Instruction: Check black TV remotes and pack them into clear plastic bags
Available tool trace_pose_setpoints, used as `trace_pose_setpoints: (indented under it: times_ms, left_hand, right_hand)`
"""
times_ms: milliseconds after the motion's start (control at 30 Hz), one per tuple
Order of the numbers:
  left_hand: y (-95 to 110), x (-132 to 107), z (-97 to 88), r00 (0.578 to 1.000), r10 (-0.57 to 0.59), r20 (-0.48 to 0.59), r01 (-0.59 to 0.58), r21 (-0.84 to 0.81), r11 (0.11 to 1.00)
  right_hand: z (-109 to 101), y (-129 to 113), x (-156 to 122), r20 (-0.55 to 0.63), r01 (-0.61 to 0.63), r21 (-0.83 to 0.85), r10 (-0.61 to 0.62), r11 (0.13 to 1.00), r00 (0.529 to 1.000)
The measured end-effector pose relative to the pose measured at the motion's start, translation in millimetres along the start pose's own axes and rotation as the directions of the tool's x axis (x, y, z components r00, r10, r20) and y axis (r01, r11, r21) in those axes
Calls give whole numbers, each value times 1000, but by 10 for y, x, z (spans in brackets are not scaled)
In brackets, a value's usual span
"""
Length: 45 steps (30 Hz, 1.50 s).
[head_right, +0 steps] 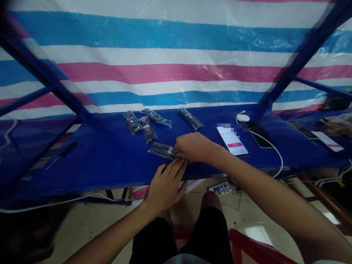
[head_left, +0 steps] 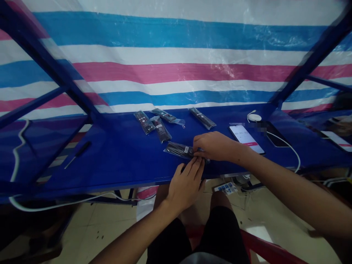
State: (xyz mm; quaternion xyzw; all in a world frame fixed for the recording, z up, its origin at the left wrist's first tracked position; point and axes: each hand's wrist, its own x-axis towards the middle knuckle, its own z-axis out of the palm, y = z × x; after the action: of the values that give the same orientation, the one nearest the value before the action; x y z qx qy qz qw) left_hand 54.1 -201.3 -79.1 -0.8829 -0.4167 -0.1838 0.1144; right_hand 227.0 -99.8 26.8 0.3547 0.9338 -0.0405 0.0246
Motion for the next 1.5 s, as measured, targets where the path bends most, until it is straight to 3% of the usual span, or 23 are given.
trace_pose_setpoints:
  times_ms: [233,400,833,1033,1167,1267,1500]
  left_hand:
    - [11,-9,5,1000,-26,8,26,-27,999]
    - [18,-3,9,999,-23,25,23,-25,999]
    - [18,31,-15,997,-19,70,21,-25,999]
    - [16,28,-18,998,-11,64,12,-6,1000]
    - [12,25,-29,998,-6,58,6,3,1000]
    - [12,21,-26,998,-10,69,10,-2,1000]
    - [14,10,4,998,-11,60,12,-5,1000]
  right_hand:
    - [32,-231,-21,34,139,-259,-134,956,990]
    - [100,-182,-55,30,156,-303,-154,940,988]
    - [207,16,-24,-18,95,-27,-95,995,995]
    - [179,91,13,-28,-16,139,20,990,999]
    - [115,140,59,14,-28,194,25,981,1000]
    - [65,104,47,10,3,163,-5,987,1000]
    - [-26,-127,-6,33,-30,-96,33,995,999]
